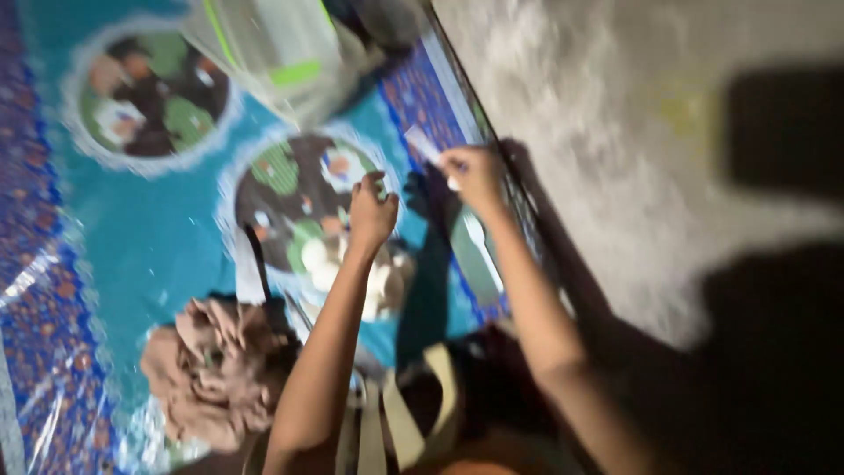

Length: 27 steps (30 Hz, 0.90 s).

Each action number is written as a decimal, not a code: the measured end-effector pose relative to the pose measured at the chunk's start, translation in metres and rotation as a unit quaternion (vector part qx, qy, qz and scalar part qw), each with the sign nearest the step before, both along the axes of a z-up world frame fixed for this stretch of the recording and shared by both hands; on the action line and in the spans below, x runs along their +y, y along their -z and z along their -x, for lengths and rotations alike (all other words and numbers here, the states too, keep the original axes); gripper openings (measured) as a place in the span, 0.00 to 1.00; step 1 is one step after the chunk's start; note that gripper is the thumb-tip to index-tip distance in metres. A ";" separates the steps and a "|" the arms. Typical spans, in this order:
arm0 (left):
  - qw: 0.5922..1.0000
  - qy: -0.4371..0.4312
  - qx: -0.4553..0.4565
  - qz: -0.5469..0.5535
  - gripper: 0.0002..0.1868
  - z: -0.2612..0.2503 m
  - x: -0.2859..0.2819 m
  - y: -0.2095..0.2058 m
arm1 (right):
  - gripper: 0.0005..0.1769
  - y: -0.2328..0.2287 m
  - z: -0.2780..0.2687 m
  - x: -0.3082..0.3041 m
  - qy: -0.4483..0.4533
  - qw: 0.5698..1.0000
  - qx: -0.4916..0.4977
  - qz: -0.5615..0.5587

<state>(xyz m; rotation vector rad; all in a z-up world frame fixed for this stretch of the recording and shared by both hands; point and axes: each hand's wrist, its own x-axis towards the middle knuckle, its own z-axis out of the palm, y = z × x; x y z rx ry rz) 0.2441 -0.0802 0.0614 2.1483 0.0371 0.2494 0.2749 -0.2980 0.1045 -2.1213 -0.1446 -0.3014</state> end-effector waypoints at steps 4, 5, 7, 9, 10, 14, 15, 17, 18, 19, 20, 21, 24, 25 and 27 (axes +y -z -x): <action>0.991 0.067 0.087 0.078 0.24 0.061 -0.032 -0.007 | 0.05 0.041 0.067 -0.067 0.021 0.968 0.065 -0.241; 0.986 0.087 0.105 0.097 0.22 0.076 -0.040 -0.010 | 0.05 0.047 0.085 -0.074 0.062 0.934 0.109 -0.336; 0.979 0.108 0.127 0.120 0.21 0.103 -0.054 -0.011 | 0.07 0.057 0.115 -0.080 0.107 0.886 0.153 -0.423; 0.970 0.135 0.158 0.129 0.19 0.125 -0.066 -0.009 | 0.08 0.065 0.138 -0.076 0.173 0.862 0.132 -0.458; 0.969 0.137 0.160 0.129 0.19 0.133 -0.071 -0.002 | 0.08 0.070 0.146 -0.074 0.176 0.862 0.133 -0.457; 0.970 0.166 0.147 0.097 0.18 0.161 -0.086 0.021 | 0.12 0.090 0.170 -0.072 0.156 0.965 -0.061 -0.202; 0.973 0.167 0.134 0.083 0.17 0.166 -0.089 0.025 | 0.16 0.094 0.174 -0.073 0.120 0.977 -0.159 -0.073; 0.975 0.166 0.133 0.073 0.17 0.169 -0.093 0.026 | 0.18 0.074 0.186 -0.070 0.108 0.983 -0.141 -0.039; 0.976 0.165 0.131 0.062 0.18 0.171 -0.094 0.026 | 0.21 0.065 0.191 -0.067 0.098 0.987 -0.124 -0.005; 0.976 0.163 0.131 0.062 0.18 0.171 -0.095 0.031 | 0.21 0.060 0.193 -0.067 0.096 0.988 -0.123 -0.005; 0.976 0.165 0.128 0.062 0.18 0.171 -0.096 0.035 | 0.23 0.054 0.195 -0.068 0.110 0.980 -0.126 0.109; 0.976 0.166 0.124 0.062 0.18 0.171 -0.097 0.040 | 0.25 0.049 0.197 -0.069 0.122 0.959 -0.128 0.222; 0.977 0.168 0.113 0.059 0.19 0.174 -0.099 0.040 | 0.27 0.050 0.199 -0.067 0.163 0.946 -0.062 0.272; 0.978 0.166 0.113 0.060 0.19 0.176 -0.100 0.036 | 0.27 0.051 0.200 -0.071 0.161 0.947 -0.063 0.272; 0.977 0.168 0.124 0.052 0.20 0.178 -0.098 0.027 | 0.28 0.051 0.199 -0.076 0.172 0.947 -0.027 0.271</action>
